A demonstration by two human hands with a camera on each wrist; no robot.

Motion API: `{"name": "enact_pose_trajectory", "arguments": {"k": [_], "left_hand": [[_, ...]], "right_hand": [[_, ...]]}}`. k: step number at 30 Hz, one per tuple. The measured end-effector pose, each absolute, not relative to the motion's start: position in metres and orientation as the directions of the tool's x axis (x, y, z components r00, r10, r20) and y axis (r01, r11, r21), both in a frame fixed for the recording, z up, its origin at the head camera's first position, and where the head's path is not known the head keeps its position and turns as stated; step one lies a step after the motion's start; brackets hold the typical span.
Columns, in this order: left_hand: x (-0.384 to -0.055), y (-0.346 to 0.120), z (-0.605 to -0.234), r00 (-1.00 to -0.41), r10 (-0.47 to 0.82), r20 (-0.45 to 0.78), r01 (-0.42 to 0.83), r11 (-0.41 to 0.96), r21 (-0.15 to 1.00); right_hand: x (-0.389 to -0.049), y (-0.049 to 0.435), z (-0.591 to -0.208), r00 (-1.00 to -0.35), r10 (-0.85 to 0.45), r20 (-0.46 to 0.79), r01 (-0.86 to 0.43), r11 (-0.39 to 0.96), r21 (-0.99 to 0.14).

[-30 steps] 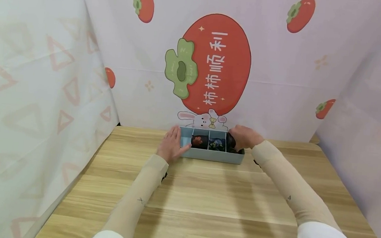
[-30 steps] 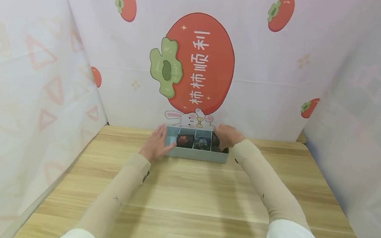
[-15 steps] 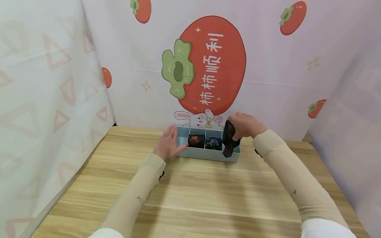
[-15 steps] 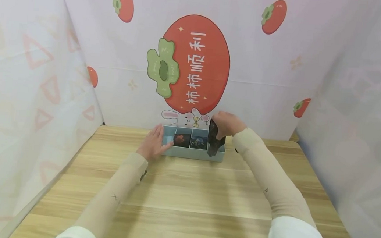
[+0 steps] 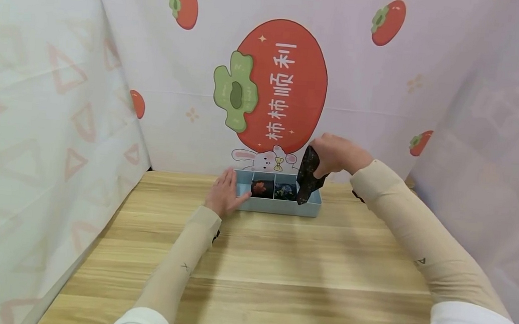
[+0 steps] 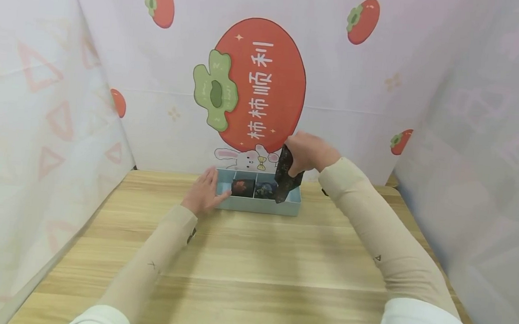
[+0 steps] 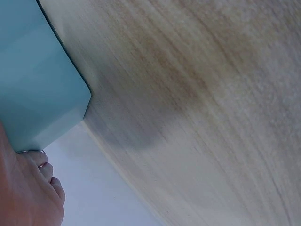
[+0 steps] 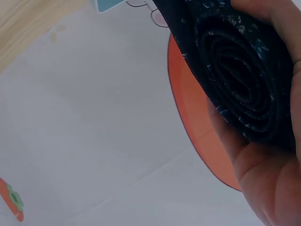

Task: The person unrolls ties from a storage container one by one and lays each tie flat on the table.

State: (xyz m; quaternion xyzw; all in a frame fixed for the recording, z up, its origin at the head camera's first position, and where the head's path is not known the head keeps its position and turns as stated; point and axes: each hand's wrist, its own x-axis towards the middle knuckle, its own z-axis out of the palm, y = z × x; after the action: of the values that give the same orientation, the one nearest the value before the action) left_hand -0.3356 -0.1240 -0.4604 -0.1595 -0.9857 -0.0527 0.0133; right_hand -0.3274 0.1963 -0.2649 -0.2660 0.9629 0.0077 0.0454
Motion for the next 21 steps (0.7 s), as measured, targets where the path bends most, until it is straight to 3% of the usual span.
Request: {"name": "enact_pose_trajectory", "arguments": {"k": [9, 21], "left_hand": [[-0.338, -0.125, -0.462, -0.949, 0.313, 0.031, 0.315, 0.946, 0.083], [-0.341, -0.125, -0.464, -0.946, 0.319, 0.050, 0.322, 0.943, 0.080]], "right_hand": [[-0.304, 0.185, -0.257, -0.861, -0.500, -0.088, -0.485, 0.862, -0.147], [-0.273, 0.163, -0.291, -0.874, -0.448, -0.188, -0.371, 0.865, -0.337]]}}
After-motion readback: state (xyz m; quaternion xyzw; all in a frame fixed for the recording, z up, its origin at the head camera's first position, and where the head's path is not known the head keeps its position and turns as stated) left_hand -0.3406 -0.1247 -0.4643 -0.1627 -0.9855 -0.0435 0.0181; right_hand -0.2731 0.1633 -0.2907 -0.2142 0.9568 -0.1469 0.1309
